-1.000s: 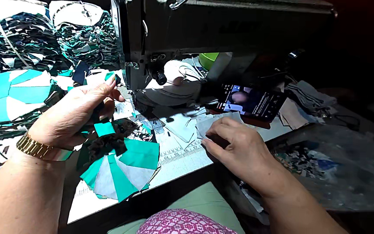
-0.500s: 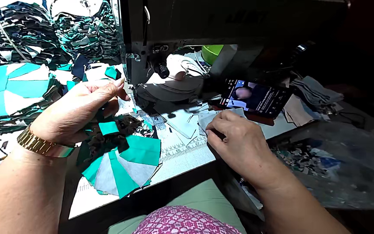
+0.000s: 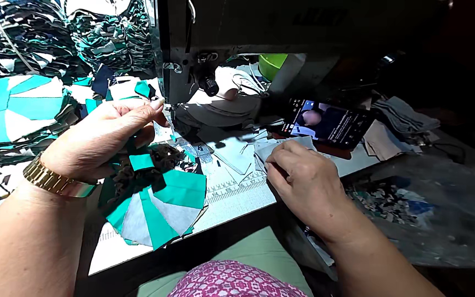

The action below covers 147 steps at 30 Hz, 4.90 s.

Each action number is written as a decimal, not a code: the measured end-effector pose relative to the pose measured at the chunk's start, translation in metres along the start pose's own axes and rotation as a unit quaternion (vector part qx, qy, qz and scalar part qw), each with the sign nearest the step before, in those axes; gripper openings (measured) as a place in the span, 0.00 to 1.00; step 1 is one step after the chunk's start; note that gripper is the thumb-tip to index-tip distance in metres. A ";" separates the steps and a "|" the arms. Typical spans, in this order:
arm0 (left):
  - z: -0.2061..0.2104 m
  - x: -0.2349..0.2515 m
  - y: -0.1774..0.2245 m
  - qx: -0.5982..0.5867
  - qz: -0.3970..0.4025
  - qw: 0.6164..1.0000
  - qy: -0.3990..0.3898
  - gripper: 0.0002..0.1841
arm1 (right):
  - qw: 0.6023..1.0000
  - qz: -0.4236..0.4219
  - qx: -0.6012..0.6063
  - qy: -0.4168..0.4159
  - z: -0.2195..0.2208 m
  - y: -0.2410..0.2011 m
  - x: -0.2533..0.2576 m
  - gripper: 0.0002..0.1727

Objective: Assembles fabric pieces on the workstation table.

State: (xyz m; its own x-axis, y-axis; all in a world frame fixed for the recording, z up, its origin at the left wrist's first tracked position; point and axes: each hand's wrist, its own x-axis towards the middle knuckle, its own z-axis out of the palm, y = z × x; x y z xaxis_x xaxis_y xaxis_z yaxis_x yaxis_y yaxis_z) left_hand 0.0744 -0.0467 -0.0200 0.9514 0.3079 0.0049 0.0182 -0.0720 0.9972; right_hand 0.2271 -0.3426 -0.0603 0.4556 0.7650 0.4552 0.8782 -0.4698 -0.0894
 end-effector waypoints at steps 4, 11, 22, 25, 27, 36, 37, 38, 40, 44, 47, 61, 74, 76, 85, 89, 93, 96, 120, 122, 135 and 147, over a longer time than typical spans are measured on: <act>0.001 -0.001 0.003 0.012 -0.001 1.000 -0.001 0.17 | 0.991 0.101 0.090 0.002 -0.006 0.012 0.004 0.08; -0.002 0.001 -0.001 0.015 0.029 0.999 -0.033 0.14 | 0.924 0.170 0.337 0.070 -0.017 0.050 0.018 0.10; 0.011 -0.008 0.001 0.007 0.094 0.974 -0.205 0.32 | 0.847 -0.005 0.528 0.056 -0.044 -0.041 0.053 0.16; 0.011 -0.008 0.001 -0.003 0.100 0.958 -0.267 0.17 | 0.814 -0.037 0.578 0.052 -0.033 -0.068 0.056 0.10; 0.005 -0.008 0.003 0.016 0.126 0.955 -0.268 0.03 | 0.801 -0.026 0.593 0.081 -0.025 -0.081 0.056 0.07; -0.021 -0.006 0.010 0.195 0.043 0.949 -0.244 0.17 | 0.880 0.045 0.464 0.094 0.035 -0.090 0.034 0.07; -0.022 -0.005 0.008 0.227 0.029 0.942 -0.247 0.17 | 0.889 0.044 0.448 0.087 0.041 -0.090 0.032 0.06; -0.021 -0.004 0.007 0.256 0.009 0.936 -0.242 0.18 | 0.900 0.038 0.427 0.080 0.046 -0.090 0.031 0.06; -0.019 -0.001 0.005 0.307 -0.029 0.924 -0.225 0.18 | 0.923 0.017 0.376 0.074 0.053 -0.089 0.031 0.05; -0.012 0.001 0.003 0.379 -0.080 0.902 -0.191 0.19 | 0.968 -0.015 0.247 0.046 0.056 -0.087 0.034 0.06; -0.012 0.001 0.004 0.436 -0.078 0.880 -0.170 0.17 | 0.970 -0.015 0.241 0.025 0.052 -0.078 0.039 0.07; -0.005 -0.006 0.009 0.510 -0.039 0.837 -0.195 0.18 | 0.964 -0.162 0.201 -0.070 0.033 -0.080 0.034 0.14; -0.005 -0.002 0.002 -0.093 -0.019 0.988 -0.125 0.14 | 0.961 -0.168 0.217 -0.037 0.042 -0.094 0.025 0.19; 0.000 -0.002 0.000 -0.113 -0.007 0.984 -0.138 0.14 | 0.951 -0.111 0.287 -0.010 0.036 -0.093 0.027 0.18; 0.019 -0.005 0.002 0.003 0.125 0.980 -0.153 0.19 | 0.661 0.207 0.720 -0.047 0.020 -0.104 0.042 0.07; 0.018 -0.004 0.001 0.037 0.127 0.983 -0.126 0.20 | 0.756 0.143 0.638 0.015 0.022 -0.097 0.044 0.13; 0.016 -0.004 -0.001 0.014 0.089 0.990 -0.108 0.10 | 0.810 0.086 0.579 0.044 0.019 -0.087 0.046 0.14; 0.018 -0.004 -0.001 0.015 0.083 0.991 -0.103 0.04 | 0.839 0.071 0.537 0.063 0.017 -0.084 0.047 0.12; 0.026 -0.008 0.003 -0.054 0.048 0.989 -0.131 0.12 | 0.900 -0.166 0.340 0.214 0.032 -0.080 0.048 0.02; 0.027 -0.009 0.004 -0.054 0.039 0.990 -0.127 0.12 | 0.899 -0.158 0.346 0.214 0.033 -0.081 0.049 0.02; 0.035 -0.009 0.000 0.063 0.251 0.964 -0.068 0.11 | 0.904 -0.174 0.310 0.237 0.036 -0.073 0.046 0.04; 0.042 -0.010 -0.001 0.181 0.364 0.913 -0.027 0.12 | 0.903 -0.175 0.310 0.241 0.040 -0.068 0.041 0.04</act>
State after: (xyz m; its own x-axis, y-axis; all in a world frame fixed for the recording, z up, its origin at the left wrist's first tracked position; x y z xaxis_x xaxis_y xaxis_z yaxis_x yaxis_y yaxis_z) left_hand 0.0773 -0.0897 -0.0246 0.7654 0.0073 0.6435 -0.5340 -0.5509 0.6414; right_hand 0.1918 -0.2615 -0.0707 0.1490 0.4687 0.8707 0.9368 0.2149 -0.2760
